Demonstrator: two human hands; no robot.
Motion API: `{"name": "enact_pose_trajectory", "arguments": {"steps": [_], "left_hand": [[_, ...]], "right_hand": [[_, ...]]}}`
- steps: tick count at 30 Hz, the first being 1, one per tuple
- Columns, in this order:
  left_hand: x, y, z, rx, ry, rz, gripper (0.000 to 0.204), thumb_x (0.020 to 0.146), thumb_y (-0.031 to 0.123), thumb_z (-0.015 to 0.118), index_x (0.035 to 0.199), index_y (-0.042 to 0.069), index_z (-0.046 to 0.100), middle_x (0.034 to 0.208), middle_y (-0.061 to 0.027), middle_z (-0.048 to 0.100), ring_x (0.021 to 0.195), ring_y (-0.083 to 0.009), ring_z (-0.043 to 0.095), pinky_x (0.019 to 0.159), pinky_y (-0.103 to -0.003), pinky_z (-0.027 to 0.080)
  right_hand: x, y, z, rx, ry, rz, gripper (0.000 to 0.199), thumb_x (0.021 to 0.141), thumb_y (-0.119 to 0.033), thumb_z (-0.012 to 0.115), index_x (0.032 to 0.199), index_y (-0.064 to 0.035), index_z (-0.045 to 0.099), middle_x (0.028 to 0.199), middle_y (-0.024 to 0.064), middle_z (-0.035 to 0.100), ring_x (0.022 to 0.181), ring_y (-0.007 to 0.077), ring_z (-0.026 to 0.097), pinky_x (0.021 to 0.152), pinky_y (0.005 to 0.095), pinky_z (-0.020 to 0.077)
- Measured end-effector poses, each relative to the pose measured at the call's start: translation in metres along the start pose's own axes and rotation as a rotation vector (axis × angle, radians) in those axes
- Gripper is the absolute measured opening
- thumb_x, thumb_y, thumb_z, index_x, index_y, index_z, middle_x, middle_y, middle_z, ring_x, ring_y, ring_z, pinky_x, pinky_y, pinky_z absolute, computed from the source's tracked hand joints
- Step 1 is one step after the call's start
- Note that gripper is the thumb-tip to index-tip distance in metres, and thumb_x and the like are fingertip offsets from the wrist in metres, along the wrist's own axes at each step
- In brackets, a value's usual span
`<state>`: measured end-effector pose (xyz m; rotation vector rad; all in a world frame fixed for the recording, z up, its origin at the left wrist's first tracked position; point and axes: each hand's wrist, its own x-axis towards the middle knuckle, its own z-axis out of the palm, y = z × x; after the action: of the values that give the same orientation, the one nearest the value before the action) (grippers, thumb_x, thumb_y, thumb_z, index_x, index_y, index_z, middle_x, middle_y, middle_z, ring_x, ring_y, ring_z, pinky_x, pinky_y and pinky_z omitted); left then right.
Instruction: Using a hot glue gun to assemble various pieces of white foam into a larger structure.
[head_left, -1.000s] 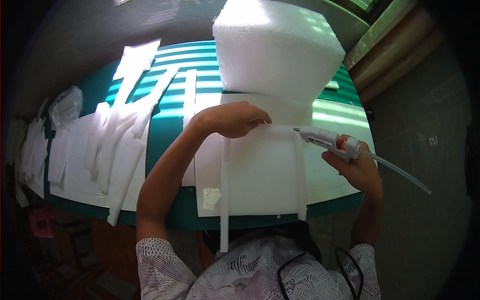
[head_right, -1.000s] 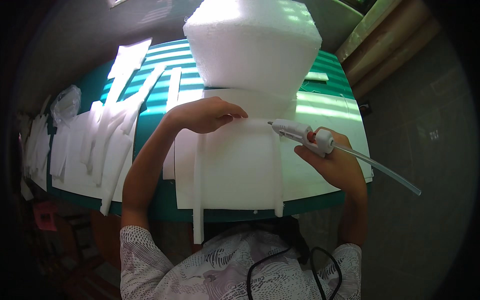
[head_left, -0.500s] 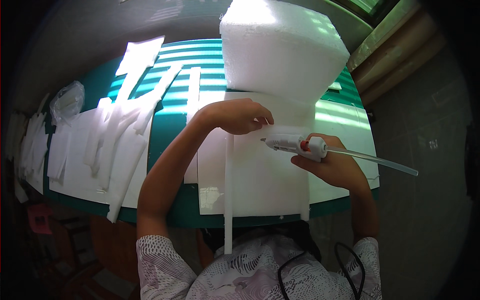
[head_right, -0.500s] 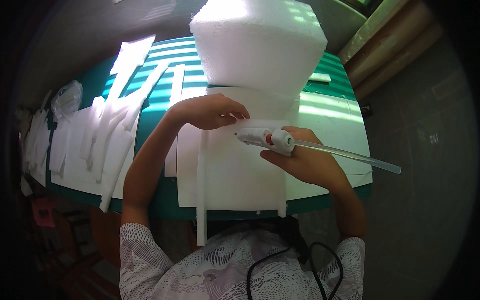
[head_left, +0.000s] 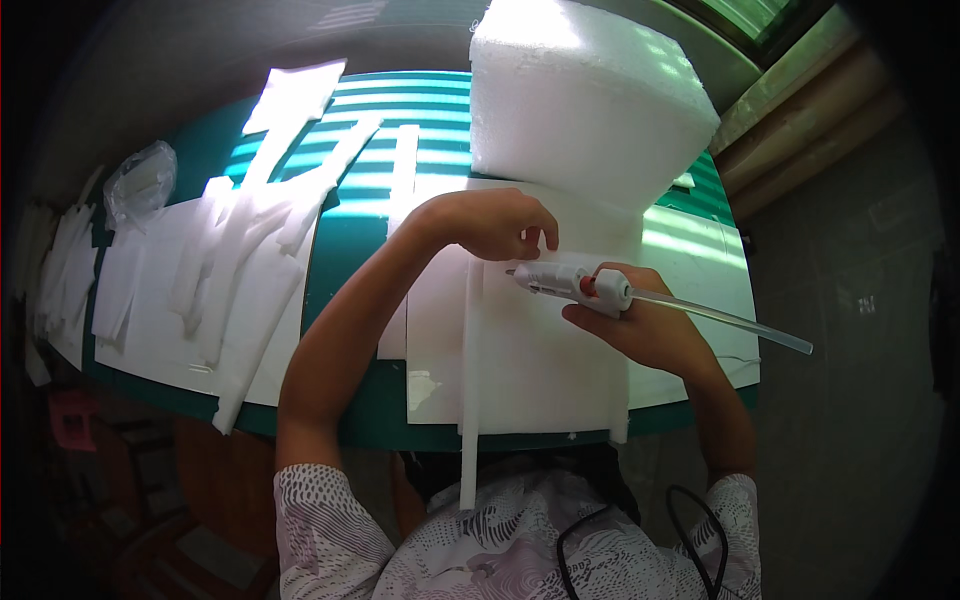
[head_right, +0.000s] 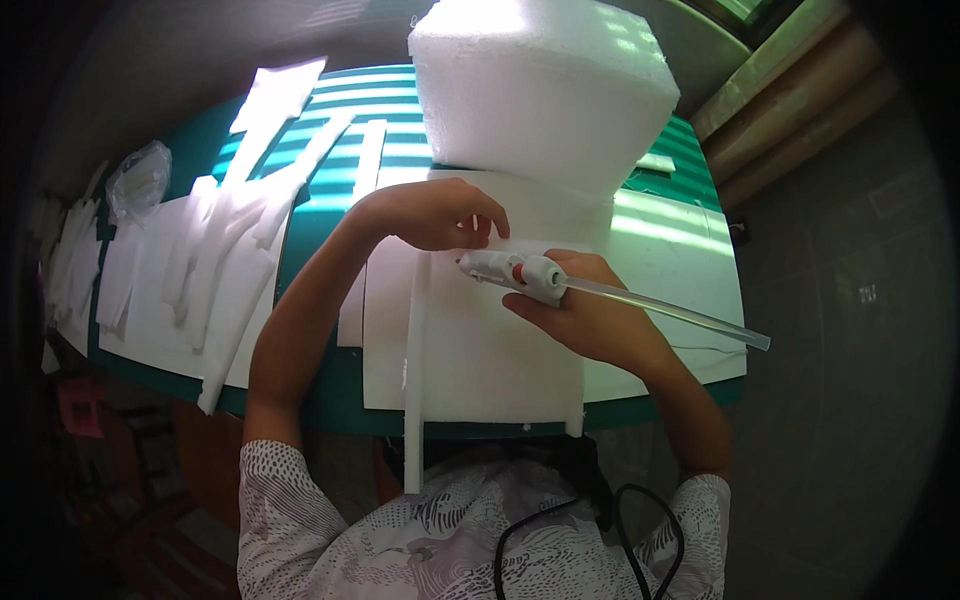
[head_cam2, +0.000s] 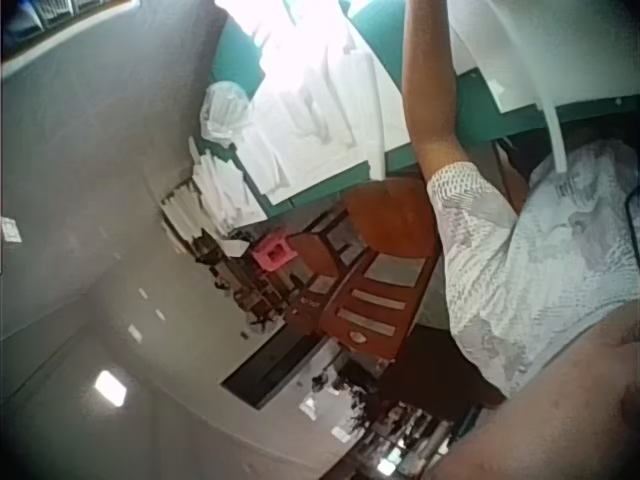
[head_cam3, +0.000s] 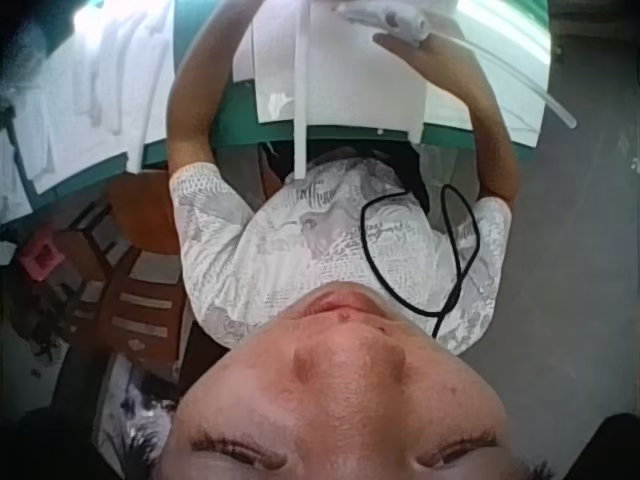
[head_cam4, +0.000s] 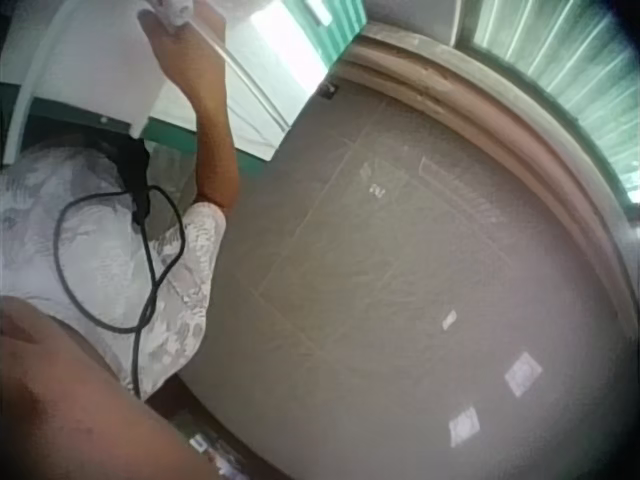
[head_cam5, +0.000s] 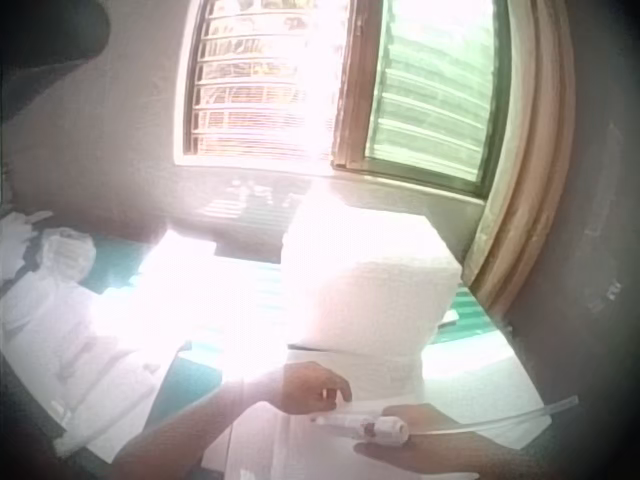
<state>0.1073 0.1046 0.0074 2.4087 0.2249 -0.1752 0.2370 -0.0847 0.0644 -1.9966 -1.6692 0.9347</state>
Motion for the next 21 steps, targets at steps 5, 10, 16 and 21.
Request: {"name": "enact_pose_trajectory", "arguments": {"steps": [5,10,16,21], "left_hand": [[0.0025,0.001,-0.0001,0.003,-0.001,0.016,0.023,0.089,0.01,0.063,0.111,0.005,0.067,0.096,-0.0128,0.069,0.088,-0.0242,0.066,0.082,-0.035,0.053],[0.0009,0.0009,-0.0018,-0.023,-0.045,-0.033,0.027,0.087,0.014,0.064,0.113,0.009,0.068,0.102,-0.0104,0.068,0.094,-0.0259,0.064,0.084,-0.037,0.05],[-0.0011,0.0044,-0.0032,-0.01,-0.025,-0.023,0.025,0.087,0.014,0.064,0.111,0.009,0.068,0.101,-0.0106,0.068,0.094,-0.0263,0.064,0.084,-0.037,0.05],[-0.0003,0.0053,-0.0025,0.005,-0.029,-0.022,0.026,0.087,0.013,0.065,0.112,0.009,0.068,0.101,-0.0109,0.068,0.094,-0.0265,0.064,0.084,-0.038,0.05]], "right_hand": [[0.0018,0.0025,0.0011,-0.027,-0.004,-0.001,0.029,0.087,-0.024,0.07,0.1,0.0008,0.066,0.084,0.0149,0.067,0.074,0.028,0.065,0.071,0.0368,0.0516],[0.0041,0.0018,0.0025,-0.042,-0.033,0.008,0.029,0.087,-0.024,0.07,0.102,0.0003,0.066,0.085,0.0149,0.067,0.075,0.0278,0.066,0.072,0.0367,0.0516],[0.0032,0.0021,0.0027,-0.043,-0.032,0.004,0.029,0.087,-0.025,0.07,0.102,0.0,0.066,0.086,0.0153,0.067,0.076,0.0286,0.066,0.072,0.037,0.0515],[0.0032,0.0036,0.0038,-0.034,-0.027,0.01,0.029,0.087,-0.024,0.07,0.102,-0.0001,0.066,0.087,0.0158,0.067,0.077,0.0293,0.066,0.073,0.0371,0.0517]]}}
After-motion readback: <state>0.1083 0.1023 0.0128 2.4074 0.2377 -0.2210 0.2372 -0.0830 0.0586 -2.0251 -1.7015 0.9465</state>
